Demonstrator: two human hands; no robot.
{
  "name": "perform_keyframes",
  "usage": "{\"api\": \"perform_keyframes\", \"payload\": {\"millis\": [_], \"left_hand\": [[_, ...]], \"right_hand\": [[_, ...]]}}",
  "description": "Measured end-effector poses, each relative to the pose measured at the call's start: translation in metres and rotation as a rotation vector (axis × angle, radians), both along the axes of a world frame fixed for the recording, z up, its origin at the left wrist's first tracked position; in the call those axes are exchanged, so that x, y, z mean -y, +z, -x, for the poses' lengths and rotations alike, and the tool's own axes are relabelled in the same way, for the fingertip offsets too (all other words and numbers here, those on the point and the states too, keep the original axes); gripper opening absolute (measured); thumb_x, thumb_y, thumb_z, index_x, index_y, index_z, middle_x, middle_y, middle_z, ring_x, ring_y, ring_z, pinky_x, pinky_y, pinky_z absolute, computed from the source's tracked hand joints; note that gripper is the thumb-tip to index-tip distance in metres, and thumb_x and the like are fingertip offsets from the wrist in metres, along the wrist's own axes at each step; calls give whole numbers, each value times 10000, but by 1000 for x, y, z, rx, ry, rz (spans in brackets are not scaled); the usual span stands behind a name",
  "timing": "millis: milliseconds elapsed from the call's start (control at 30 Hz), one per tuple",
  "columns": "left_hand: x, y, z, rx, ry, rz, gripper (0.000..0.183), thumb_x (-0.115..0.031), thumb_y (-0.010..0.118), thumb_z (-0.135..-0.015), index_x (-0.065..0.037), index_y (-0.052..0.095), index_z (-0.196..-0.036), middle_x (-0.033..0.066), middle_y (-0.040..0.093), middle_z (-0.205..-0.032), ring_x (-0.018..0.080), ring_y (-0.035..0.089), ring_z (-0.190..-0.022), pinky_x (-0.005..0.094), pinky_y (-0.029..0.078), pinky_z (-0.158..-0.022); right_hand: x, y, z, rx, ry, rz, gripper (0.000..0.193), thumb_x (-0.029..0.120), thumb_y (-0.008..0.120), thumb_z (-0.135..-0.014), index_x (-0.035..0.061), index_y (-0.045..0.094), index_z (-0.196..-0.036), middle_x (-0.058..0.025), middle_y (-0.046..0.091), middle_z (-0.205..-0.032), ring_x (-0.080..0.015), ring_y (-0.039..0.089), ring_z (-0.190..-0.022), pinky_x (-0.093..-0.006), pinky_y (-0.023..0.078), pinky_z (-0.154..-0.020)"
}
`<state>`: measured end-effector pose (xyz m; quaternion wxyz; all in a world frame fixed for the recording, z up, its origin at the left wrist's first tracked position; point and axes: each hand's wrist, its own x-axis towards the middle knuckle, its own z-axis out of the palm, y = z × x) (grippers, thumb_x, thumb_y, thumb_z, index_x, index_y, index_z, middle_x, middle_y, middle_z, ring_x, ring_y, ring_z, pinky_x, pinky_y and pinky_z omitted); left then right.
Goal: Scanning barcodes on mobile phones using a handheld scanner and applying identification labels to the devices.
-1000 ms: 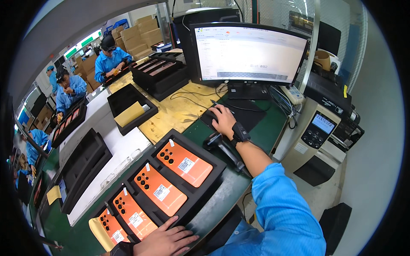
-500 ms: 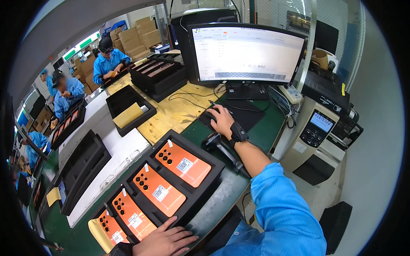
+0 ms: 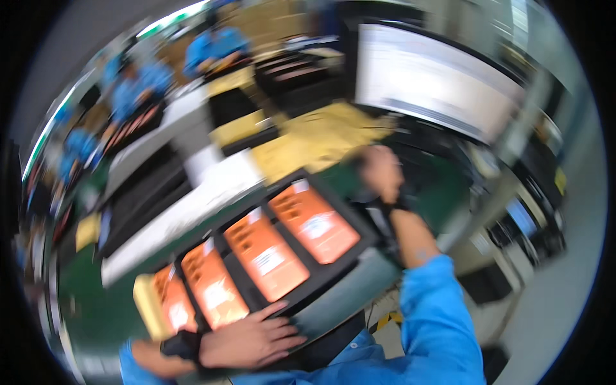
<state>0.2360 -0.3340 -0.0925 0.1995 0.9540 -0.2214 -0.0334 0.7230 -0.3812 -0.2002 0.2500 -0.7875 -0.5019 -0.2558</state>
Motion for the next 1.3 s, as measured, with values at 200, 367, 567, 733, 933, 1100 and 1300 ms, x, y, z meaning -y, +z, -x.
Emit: {"api": "perform_keyframes", "payload": {"millis": [200,367,567,733,933,1100,1300], "left_hand": [[20,-49,-29,326,21,-187,173,-154,587,-869,-49,721,-897,61,654,-821,208,654,-919,503,206,-1269],[39,-65,-13,409,246,-265,227,-189,580,-855,-79,778,-857,76,717,-989,214,631,-1070,512,217,-1255],[68,-95,40,814,650,-321,302,-186,541,-922,-25,682,-1135,148,558,-1394,275,480,-1356,474,288,-1238],[78,-63,56,909,1025,-18,409,-125,572,-888,-78,616,-1292,106,589,-1338,261,546,-1269,452,377,-1136],[85,-87,135,706,1554,-200,446,-118,654,-846,-15,608,-1278,235,532,-1370,445,456,-1301,617,290,-1129],[102,-126,142,784,1487,-377,350,-161,625,-856,-67,717,-1181,245,570,-1374,521,488,-1283,644,356,-1092],[92,-151,154,834,1236,-496,339,-132,589,-790,-130,776,-1073,266,566,-1391,552,484,-1302,619,398,-1096]], "right_hand": [[77,-26,-99,13,52,119,498,190,642,-906,106,583,-1393,-253,537,-1349,-422,511,-1266,-482,423,-1079],[42,-40,-90,-117,104,139,530,245,589,-965,161,492,-1479,-239,483,-1393,-420,487,-1291,-495,429,-1066],[21,-48,-95,-56,152,165,583,403,594,-969,165,482,-1490,-232,486,-1396,-424,478,-1301,-506,432,-1067],[72,-7,-112,-50,406,-56,662,318,717,-890,39,499,-1450,-261,565,-1366,-369,542,-1288,-455,423,-1098],[20,-25,-36,4,51,92,611,266,710,-754,43,599,-1312,-234,618,-1270,-410,548,-1234,-492,432,-1071],[35,-16,-21,-144,-41,-41,532,207,676,-804,150,597,-1327,-172,529,-1361,-409,537,-1203,-486,470,-1036],[46,-17,-19,-129,-93,-37,483,182,675,-828,161,610,-1306,-160,540,-1332,-392,530,-1207,-468,470,-1035]]}}
